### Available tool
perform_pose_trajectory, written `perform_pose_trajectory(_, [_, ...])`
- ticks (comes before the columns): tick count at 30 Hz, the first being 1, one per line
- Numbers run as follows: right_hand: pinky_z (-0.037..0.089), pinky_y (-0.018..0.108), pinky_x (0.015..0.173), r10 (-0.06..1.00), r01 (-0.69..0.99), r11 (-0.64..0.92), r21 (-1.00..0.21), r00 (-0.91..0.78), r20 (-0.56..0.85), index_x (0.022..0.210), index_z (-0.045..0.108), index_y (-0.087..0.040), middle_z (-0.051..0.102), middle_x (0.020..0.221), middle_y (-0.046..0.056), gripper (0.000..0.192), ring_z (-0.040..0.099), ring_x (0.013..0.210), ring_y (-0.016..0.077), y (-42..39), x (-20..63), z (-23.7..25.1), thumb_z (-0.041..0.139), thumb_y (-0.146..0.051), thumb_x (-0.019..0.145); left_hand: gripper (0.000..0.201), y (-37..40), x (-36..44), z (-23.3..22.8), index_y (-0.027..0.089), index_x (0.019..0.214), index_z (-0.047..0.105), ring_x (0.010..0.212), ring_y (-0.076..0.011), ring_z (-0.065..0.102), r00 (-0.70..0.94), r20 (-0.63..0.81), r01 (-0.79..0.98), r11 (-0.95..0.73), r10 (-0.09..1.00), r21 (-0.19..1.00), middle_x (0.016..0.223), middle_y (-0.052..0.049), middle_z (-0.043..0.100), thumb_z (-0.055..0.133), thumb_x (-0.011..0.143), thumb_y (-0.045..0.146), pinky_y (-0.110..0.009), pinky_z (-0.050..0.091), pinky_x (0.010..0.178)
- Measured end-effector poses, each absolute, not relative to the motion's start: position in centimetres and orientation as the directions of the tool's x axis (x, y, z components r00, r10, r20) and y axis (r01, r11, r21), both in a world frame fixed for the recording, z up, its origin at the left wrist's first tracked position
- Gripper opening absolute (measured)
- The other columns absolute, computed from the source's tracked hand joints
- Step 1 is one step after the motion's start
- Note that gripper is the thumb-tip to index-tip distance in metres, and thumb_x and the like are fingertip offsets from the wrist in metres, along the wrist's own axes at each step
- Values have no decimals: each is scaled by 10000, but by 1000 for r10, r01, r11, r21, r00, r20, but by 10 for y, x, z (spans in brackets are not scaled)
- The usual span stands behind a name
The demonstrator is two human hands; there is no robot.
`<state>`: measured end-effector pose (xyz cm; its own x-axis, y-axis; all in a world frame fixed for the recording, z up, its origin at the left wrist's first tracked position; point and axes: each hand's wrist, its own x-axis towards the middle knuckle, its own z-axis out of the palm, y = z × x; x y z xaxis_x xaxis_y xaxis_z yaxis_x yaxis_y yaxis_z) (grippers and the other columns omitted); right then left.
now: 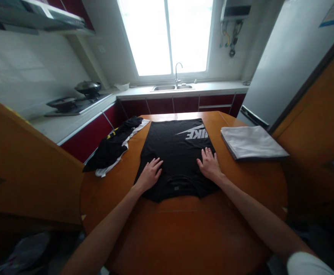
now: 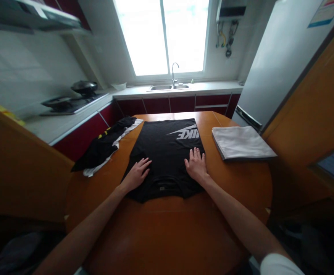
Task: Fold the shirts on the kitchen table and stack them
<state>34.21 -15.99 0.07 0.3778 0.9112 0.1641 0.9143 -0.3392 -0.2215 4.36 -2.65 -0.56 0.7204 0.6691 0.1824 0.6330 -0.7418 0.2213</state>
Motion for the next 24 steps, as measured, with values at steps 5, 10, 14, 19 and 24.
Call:
perform_pose_trajectory(5, [115,538,1211,897,888,-424,-178,439,52,1560,280,-12,174,1642,251,774,129,1534,338,-157,351,-11,335,-550,1007,479,-25,44,-7,200,1453,512,1488,-291,325,722,172,634,-741,670,222,1585,-96,408,376,1017,343,-548,291,1195])
perform_pose_trajectory(10, [76,585,1204,896,882,-429,-195,443,30,1567,260,-11,143,1645,258,795,98,1536,351,-156,349,-8,314,-573,1008,481,-23,43,-10,207,1456,512,1491,-293,318,723,172,637,-742,669,210,1590,-90,401,366,1021,353,-548,287,1197])
perform_pose_trajectory(14, [40,635,1187,880,869,-442,-224,468,82,1576,234,-24,125,1649,252,793,80,1539,348,-159,354,-1,262,-584,1015,479,-21,42,-12,213,1453,515,1489,-294,322,724,173,635,-744,667,208,1590,-90,401,363,1023,356,-552,288,1196])
perform_pose_trajectory(19, [45,649,1183,873,855,-477,-203,488,5,1567,250,-6,129,1647,252,788,69,1540,348,-159,361,-5,277,-570,1017,483,-21,42,-12,208,1461,508,1490,-299,317,728,174,633,-747,663,201,1594,-92,393,363,1023,353,-554,292,1194])
perform_pose_trajectory(24, [43,648,1186,864,850,-473,-232,499,65,1571,245,-20,127,1654,235,774,77,1541,338,-159,362,0,277,-558,1017,478,-23,44,-11,218,1451,520,1482,-302,335,719,182,638,-741,670,210,1582,-94,412,368,1015,341,-561,304,1186])
